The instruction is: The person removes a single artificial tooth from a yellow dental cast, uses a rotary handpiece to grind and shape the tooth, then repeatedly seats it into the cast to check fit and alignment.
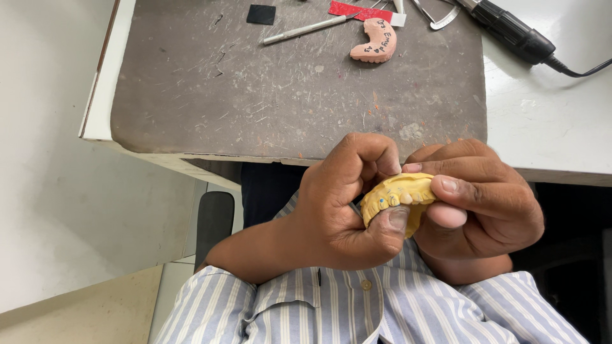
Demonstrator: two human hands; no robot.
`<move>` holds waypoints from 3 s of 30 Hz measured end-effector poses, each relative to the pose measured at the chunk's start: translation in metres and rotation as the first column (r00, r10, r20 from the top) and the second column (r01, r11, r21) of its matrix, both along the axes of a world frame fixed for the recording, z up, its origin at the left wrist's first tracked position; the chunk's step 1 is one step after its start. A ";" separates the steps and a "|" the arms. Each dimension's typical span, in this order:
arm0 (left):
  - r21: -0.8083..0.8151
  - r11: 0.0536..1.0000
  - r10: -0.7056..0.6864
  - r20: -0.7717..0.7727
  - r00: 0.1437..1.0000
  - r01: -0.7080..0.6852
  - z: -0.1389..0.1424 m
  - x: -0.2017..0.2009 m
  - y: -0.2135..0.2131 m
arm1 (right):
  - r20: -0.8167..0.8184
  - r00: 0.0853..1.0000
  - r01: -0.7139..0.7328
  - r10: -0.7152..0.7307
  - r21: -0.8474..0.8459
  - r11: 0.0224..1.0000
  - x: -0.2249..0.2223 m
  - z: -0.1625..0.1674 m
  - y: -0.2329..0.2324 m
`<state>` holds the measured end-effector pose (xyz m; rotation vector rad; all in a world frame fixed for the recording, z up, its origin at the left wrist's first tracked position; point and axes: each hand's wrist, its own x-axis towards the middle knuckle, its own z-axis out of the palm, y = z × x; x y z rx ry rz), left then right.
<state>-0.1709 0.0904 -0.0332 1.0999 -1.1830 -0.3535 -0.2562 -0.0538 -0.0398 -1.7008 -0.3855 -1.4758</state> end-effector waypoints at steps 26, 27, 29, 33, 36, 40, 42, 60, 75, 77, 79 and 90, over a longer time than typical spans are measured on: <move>0.123 0.917 -0.282 -0.474 0.834 0.380 0.021 0.011 0.004 | -0.200 0.960 -0.063 0.197 0.532 0.844 -0.020 -0.005 0.002; 0.123 0.918 -0.277 -0.482 0.831 0.378 0.022 0.011 0.003 | -0.198 0.960 -0.062 0.196 0.534 0.843 -0.019 -0.004 0.001; 0.127 0.919 -0.268 -0.490 0.830 0.372 0.023 0.011 0.002 | -0.206 0.961 -0.053 0.185 0.521 0.852 -0.018 -0.004 -0.001; 0.127 0.920 -0.262 -0.504 0.823 0.370 0.024 0.011 0.001 | -0.221 0.957 -0.052 0.185 0.500 0.864 -0.019 -0.002 -0.002; 0.130 0.921 -0.257 -0.506 0.823 0.367 0.024 0.011 0.001 | -0.230 0.957 -0.045 0.178 0.487 0.872 -0.021 -0.002 -0.002; 0.119 0.923 -0.263 -0.501 0.824 0.367 0.023 0.010 0.002 | -0.214 0.959 -0.052 0.185 0.508 0.860 -0.019 -0.002 0.000; 0.110 0.923 -0.271 -0.497 0.824 0.370 0.022 0.010 0.002 | -0.197 0.961 -0.069 0.192 0.505 0.860 -0.017 -0.001 0.000; 0.049 0.978 -0.173 -0.354 0.919 0.203 0.015 0.005 -0.002 | -0.107 0.971 -0.157 0.213 0.388 0.908 -0.006 -0.007 0.002; -0.027 0.998 0.058 0.078 0.995 -0.056 -0.001 0.005 -0.005 | 0.097 0.971 -0.233 0.217 0.210 0.949 0.023 -0.021 -0.005; -0.060 0.995 0.093 0.131 0.987 -0.086 -0.001 0.006 -0.008 | 0.099 0.964 -0.262 0.246 0.220 0.940 0.027 -0.025 -0.007; -0.094 0.989 0.129 0.175 0.976 -0.114 -0.002 0.006 -0.011 | 0.090 0.950 -0.311 0.298 0.225 0.923 0.028 -0.027 -0.010; -0.173 0.981 0.130 0.259 0.957 -0.087 0.002 0.008 -0.013 | 0.057 0.942 -0.336 0.332 0.176 0.925 0.030 -0.023 -0.011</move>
